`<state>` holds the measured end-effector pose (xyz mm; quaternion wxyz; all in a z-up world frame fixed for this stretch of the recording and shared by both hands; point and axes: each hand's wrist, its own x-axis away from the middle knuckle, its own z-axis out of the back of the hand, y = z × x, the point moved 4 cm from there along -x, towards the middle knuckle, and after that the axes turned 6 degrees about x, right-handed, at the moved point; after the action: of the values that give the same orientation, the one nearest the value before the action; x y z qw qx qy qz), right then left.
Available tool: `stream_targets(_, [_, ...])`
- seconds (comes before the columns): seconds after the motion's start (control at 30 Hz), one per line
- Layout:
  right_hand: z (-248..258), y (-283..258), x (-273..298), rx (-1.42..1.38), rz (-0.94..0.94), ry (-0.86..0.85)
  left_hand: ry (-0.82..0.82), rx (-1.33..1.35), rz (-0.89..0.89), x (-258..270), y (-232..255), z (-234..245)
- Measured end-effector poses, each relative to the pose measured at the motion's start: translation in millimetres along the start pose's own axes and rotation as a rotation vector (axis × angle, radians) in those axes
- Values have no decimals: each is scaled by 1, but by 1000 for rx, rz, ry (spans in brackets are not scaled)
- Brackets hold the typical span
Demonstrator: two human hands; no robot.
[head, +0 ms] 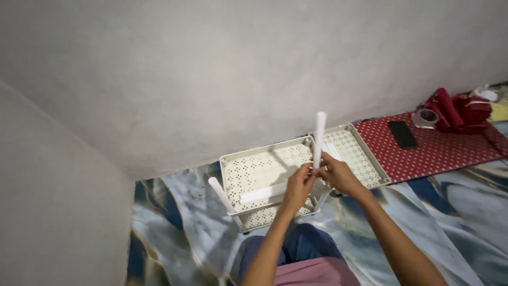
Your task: The person assembles a white plastic storage unit by stacking perforated trays, inserting vertical support rods, and attaching a handle. The person works on the floor, aligning parts and securing them into place.
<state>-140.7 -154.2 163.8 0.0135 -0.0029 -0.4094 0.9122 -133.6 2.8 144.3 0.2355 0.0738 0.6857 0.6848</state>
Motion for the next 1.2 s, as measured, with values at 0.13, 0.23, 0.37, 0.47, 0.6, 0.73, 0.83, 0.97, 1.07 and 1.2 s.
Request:
stream_targets(0.13, [19,28,39,32,-216,85,-93,-18,8,2,-6,-38])
stream_targets(0.23, [24,33,51,19,-216,132,-114,-85,-38,3,-11,-49])
stream_targets(0.37, [16,35,58,-119,-151,166,-137,-200,-45,4,-19,-50])
stream_targets(0.47, [9,36,56,-93,-153,217,-98,-275,-69,3,-20,-48])
stream_targets(0.6, [7,35,54,-13,-191,254,-121,-307,-20,2,-21,-49])
stream_targets(0.73, [3,30,59,40,-211,290,-134,-307,-39,6,-22,-50])
stream_targets(0.83, [1,25,60,59,-169,344,-129,-298,-75,8,-26,-50])
stream_targets(0.97, [0,16,60,160,-154,392,-93,-336,-39,8,-35,-52])
stream_targets(1.07, [-1,14,64,168,-264,423,-85,-376,-29,9,-38,-52])
stream_targets(1.2, [-5,8,71,159,-221,533,-103,-362,-71,12,-34,-48])
